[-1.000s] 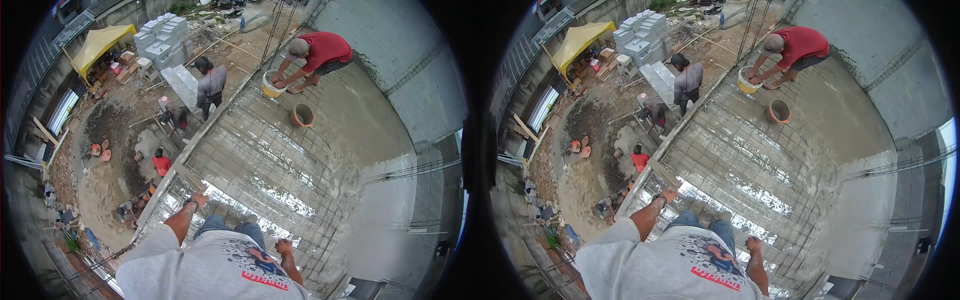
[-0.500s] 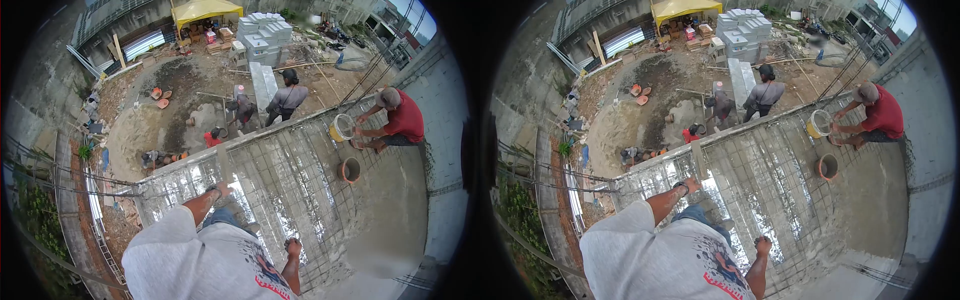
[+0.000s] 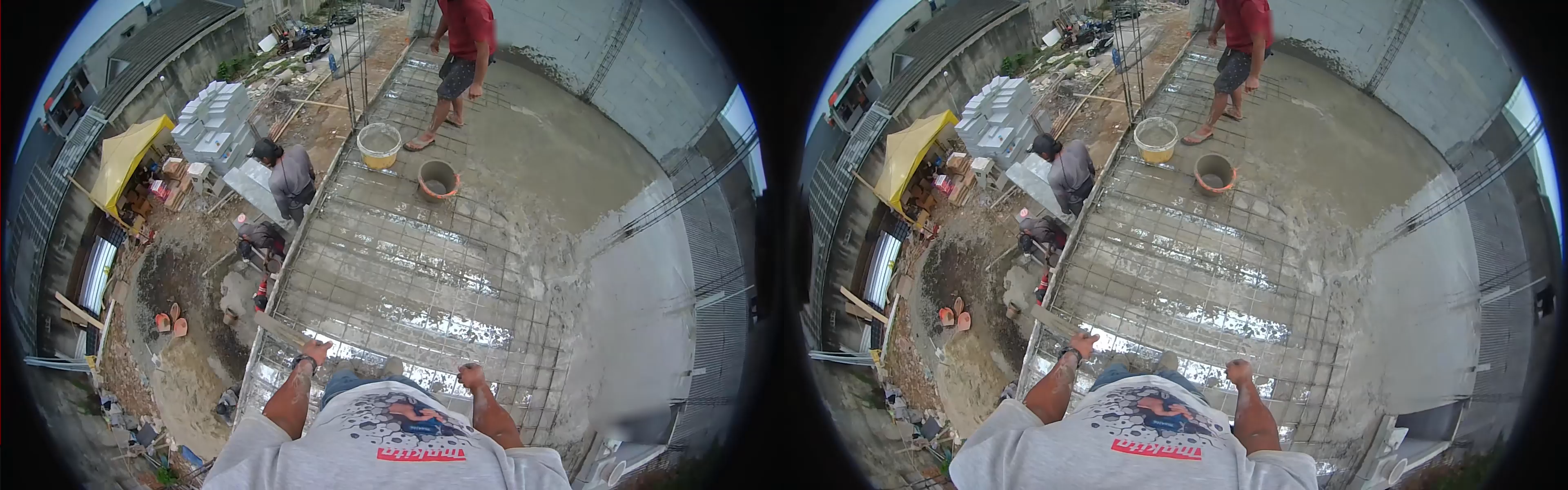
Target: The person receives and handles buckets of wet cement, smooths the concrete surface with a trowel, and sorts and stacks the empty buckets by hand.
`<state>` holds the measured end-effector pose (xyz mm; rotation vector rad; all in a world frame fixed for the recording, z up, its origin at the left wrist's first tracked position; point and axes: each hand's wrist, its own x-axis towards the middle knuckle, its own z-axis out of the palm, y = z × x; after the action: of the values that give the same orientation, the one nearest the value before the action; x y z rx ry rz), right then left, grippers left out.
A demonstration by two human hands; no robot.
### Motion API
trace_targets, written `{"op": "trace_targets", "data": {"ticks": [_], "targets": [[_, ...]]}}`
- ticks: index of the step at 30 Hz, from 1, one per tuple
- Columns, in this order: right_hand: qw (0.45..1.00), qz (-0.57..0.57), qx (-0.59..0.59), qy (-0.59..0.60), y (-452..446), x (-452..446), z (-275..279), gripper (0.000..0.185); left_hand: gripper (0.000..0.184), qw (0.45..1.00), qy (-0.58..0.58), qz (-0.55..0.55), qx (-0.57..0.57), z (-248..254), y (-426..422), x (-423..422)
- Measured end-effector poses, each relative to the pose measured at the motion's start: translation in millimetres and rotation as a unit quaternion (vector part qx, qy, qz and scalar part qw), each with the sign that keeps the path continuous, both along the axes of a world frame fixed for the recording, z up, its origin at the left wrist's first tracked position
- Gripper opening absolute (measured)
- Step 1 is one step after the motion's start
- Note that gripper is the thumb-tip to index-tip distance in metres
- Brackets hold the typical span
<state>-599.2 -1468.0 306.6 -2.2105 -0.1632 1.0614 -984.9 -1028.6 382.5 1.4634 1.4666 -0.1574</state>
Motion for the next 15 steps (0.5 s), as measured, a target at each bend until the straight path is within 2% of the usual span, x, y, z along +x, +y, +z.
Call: {"op": "trace_targets", "data": {"ticks": [3, 5, 7, 9, 13, 15], "targets": [[0.987, -0.135, -0.051, 0.073, -27, -8, 86, 0.028, 0.059, 0.999, -0.03, -0.003, -0.034, 1, 3, 40], [0.98, -0.153, -0.102, 0.072, -46, -10, 121, 0.026, 0.057, 0.996, -0.055, -0.001, -0.065, 11, 6, 65], [0.975, -0.149, -0.157, 0.058, -57, -8, 144, 0.024, 0.051, 0.996, -0.081, -0.021, 0.005, -23, 10, 81], [0.972, -0.169, -0.15, 0.061, -66, -2, 141, 0.025, 0.042, 0.992, -0.111, -0.042, 0.046, -39, 13, 95], [0.978, -0.191, -0.075, 0.041, -55, 13, 121, 0.027, 0.06, 0.996, -0.068, -0.043, 0.043, -18, 2, 109], [0.983, -0.166, -0.059, 0.049, -35, 20, 126, 0.028, 0.06, 0.997, -0.06, -0.039, 0.033, -9, -5, 105]]}}
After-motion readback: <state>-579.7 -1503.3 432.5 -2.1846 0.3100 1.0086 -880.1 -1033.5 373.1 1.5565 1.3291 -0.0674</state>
